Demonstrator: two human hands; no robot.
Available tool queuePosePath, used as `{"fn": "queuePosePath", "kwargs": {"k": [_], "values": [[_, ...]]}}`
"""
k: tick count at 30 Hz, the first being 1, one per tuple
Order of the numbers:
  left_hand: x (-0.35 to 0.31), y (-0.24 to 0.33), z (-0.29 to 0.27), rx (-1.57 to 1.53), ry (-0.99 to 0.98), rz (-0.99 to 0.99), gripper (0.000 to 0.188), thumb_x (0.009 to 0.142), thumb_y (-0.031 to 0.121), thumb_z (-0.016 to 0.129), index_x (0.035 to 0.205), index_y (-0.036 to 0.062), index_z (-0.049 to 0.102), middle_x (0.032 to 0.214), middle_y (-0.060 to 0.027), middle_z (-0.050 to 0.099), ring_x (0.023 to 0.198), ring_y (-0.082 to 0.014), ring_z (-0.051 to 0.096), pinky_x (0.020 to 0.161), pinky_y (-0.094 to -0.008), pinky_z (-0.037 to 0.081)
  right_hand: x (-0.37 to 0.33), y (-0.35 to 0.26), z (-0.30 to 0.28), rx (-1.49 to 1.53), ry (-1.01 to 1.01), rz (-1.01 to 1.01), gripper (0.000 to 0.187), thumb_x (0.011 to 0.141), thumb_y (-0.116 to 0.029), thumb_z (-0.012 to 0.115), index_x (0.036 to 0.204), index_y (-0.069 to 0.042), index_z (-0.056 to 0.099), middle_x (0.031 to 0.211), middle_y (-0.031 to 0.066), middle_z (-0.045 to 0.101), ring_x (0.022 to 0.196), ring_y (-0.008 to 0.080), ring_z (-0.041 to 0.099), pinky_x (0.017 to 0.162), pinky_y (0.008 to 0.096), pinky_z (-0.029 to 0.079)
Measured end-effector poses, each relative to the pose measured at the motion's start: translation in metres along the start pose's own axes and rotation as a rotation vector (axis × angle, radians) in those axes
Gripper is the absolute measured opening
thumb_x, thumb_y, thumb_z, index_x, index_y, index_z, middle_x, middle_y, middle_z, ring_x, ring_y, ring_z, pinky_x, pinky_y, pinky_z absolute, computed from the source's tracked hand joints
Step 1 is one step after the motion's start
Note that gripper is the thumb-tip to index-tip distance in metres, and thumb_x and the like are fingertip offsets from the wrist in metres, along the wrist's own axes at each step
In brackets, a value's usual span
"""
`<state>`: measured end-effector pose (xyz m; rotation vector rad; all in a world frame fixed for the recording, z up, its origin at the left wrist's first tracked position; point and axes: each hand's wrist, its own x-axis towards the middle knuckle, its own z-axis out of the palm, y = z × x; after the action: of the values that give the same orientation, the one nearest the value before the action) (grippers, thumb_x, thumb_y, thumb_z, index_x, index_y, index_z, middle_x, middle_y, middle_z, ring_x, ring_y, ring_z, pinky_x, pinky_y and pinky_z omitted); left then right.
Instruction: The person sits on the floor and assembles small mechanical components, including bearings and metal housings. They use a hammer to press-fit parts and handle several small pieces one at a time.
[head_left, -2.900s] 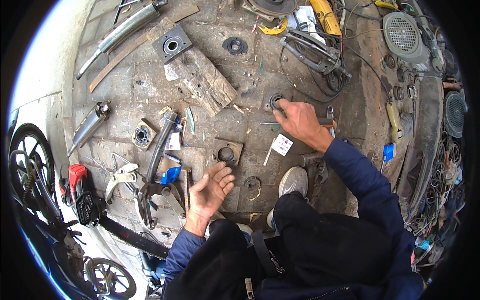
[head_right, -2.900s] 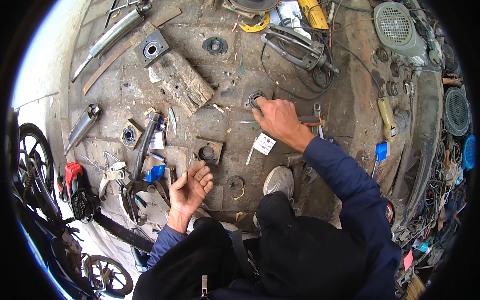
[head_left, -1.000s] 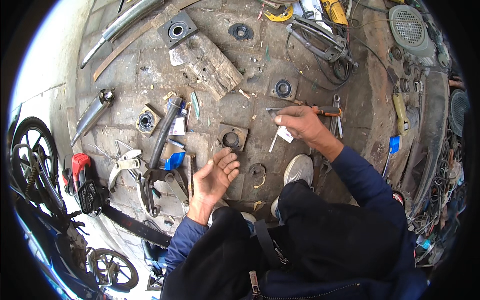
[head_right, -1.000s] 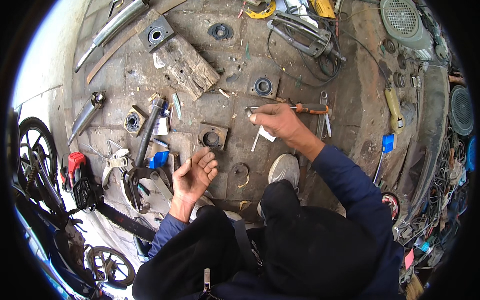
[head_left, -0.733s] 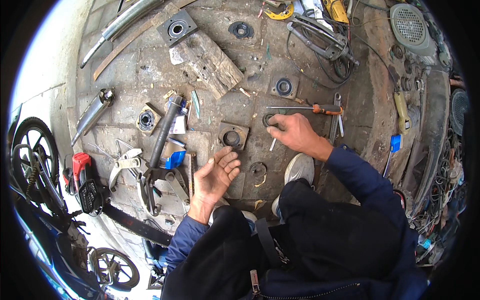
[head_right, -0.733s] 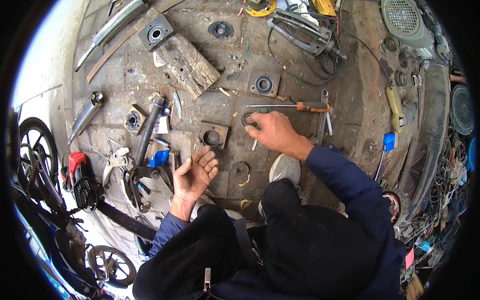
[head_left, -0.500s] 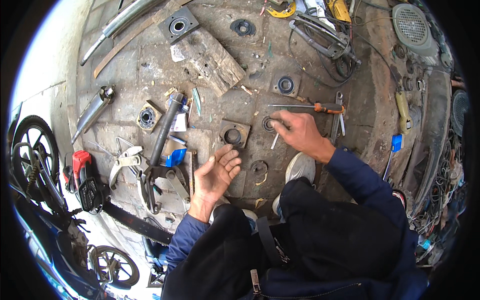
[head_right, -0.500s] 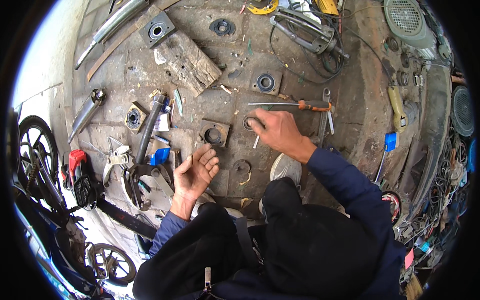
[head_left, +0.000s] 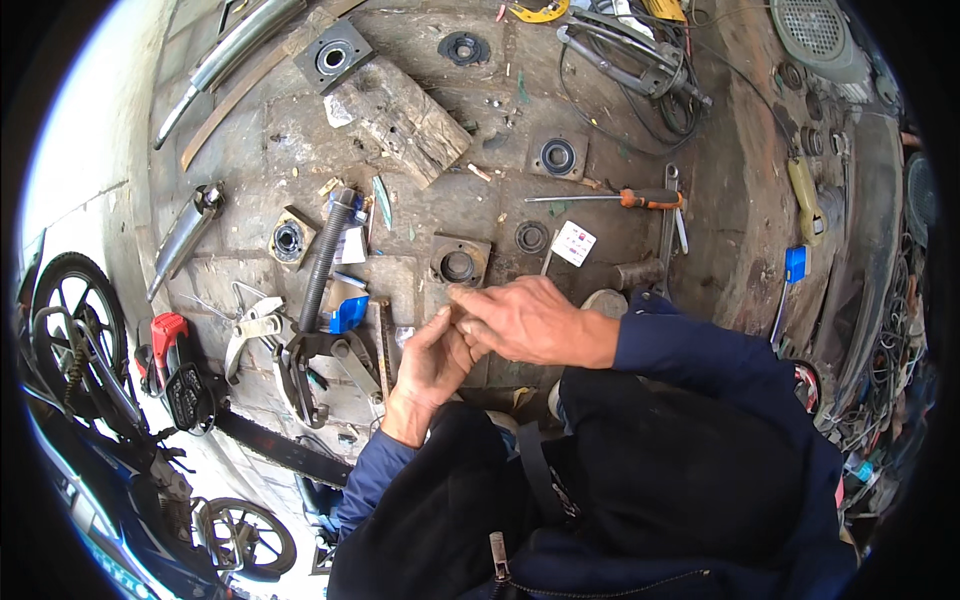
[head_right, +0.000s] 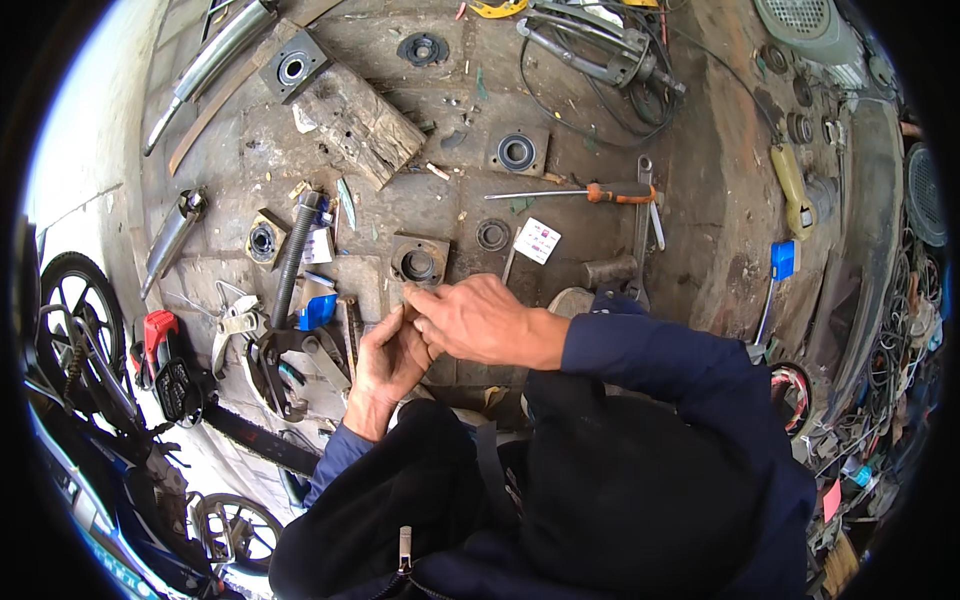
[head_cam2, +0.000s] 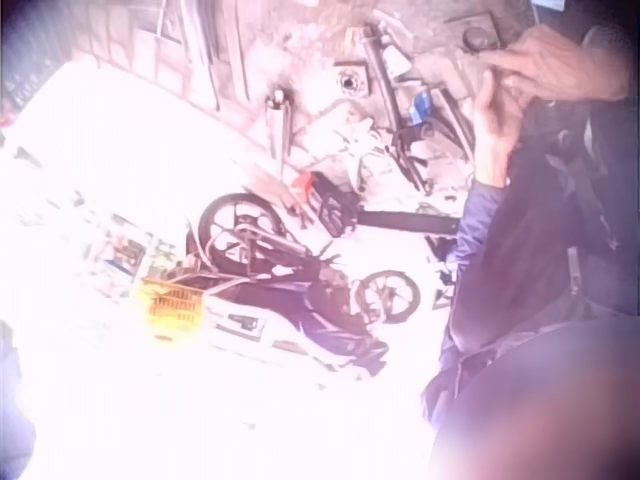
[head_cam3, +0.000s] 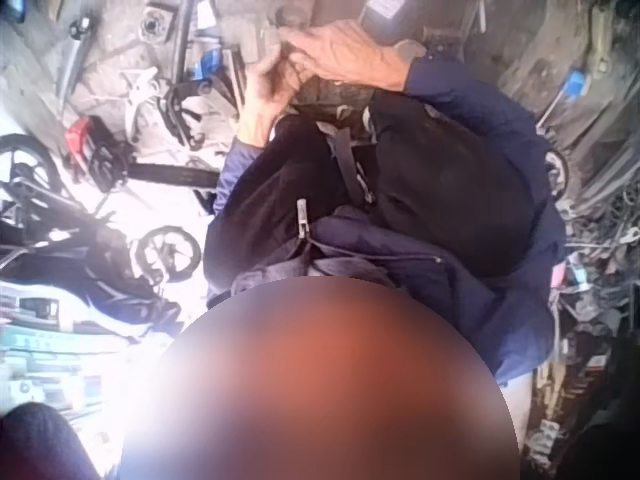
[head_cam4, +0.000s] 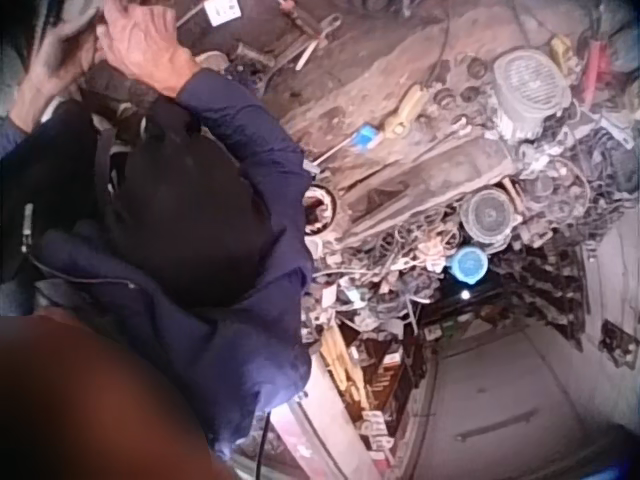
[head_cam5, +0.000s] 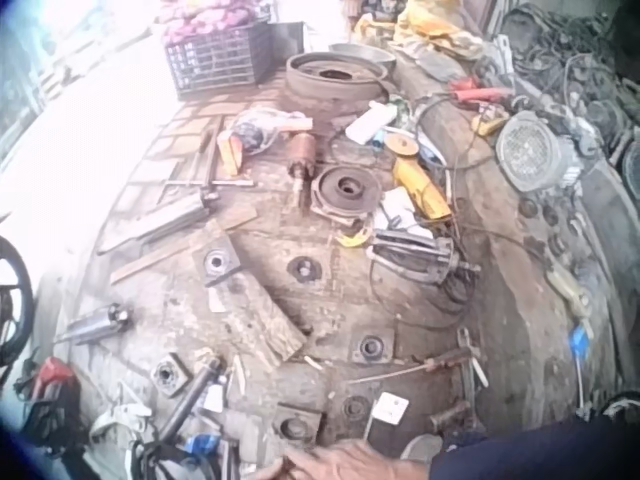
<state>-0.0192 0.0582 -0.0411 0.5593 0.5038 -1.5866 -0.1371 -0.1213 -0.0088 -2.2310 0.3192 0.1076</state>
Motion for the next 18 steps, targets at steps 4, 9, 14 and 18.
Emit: {"fn": "queuePosePath", "kwargs": {"k": [4,9,14,18], "values": [[-0.033,0.001,0.045,0.407,0.156,-0.025,0.053,0.113,0.026,0.058,0.155,-0.0044,0.05,0.138,-0.0176,0.068,0.129,-0.0306,0.067,0.112,-0.0455,0.053,-0.011,0.008,0.012,0.053,-0.143,0.115,0.04,0.103,-0.041,0.07,0.127,-0.008,0.07,0.082,0.0223,0.075,0.074,0.0474,0.075,0.064,0.0593,0.057],[-0.059,0.01,0.085,1.192,0.26,0.528,0.035,0.11,0.011,0.062,0.14,-0.0065,0.061,0.139,-0.0184,0.065,0.121,-0.0256,0.068,0.11,-0.0397,0.051,-0.008,0.01,0.016,0.494,-0.007,0.228,0.031,0.104,-0.034,0.065,0.117,-0.007,0.074,0.093,0.0319,0.074,0.09,0.048,0.076,0.075,0.0583,0.059],[-0.042,0.015,0.092,1.717,0.099,0.685,0.05,0.093,0.0,0.069,0.143,-0.0014,0.065,0.143,-0.0257,0.065,0.131,-0.0424,0.063,0.117,-0.0481,0.047,0.013,-0.023,0.027,1.651,-0.266,1.087,0.026,0.108,-0.025,0.055,0.119,-0.005,0.068,0.102,0.0085,0.071,0.082,0.0268,0.066,0.074,0.0432,0.055],[-0.015,0.022,0.074,2.039,0.092,0.85,0.061,0.101,0.03,0.073,0.152,-0.0002,0.059,0.138,-0.024,0.066,0.123,-0.0424,0.063,0.107,-0.0492,0.049,0.011,-0.031,0.023,1.83,-0.094,0.788,0.023,0.106,-0.027,0.057,0.107,-0.006,0.067,0.091,0.005,0.064,0.075,0.0145,0.058,0.064,0.0317,0.045]]}}
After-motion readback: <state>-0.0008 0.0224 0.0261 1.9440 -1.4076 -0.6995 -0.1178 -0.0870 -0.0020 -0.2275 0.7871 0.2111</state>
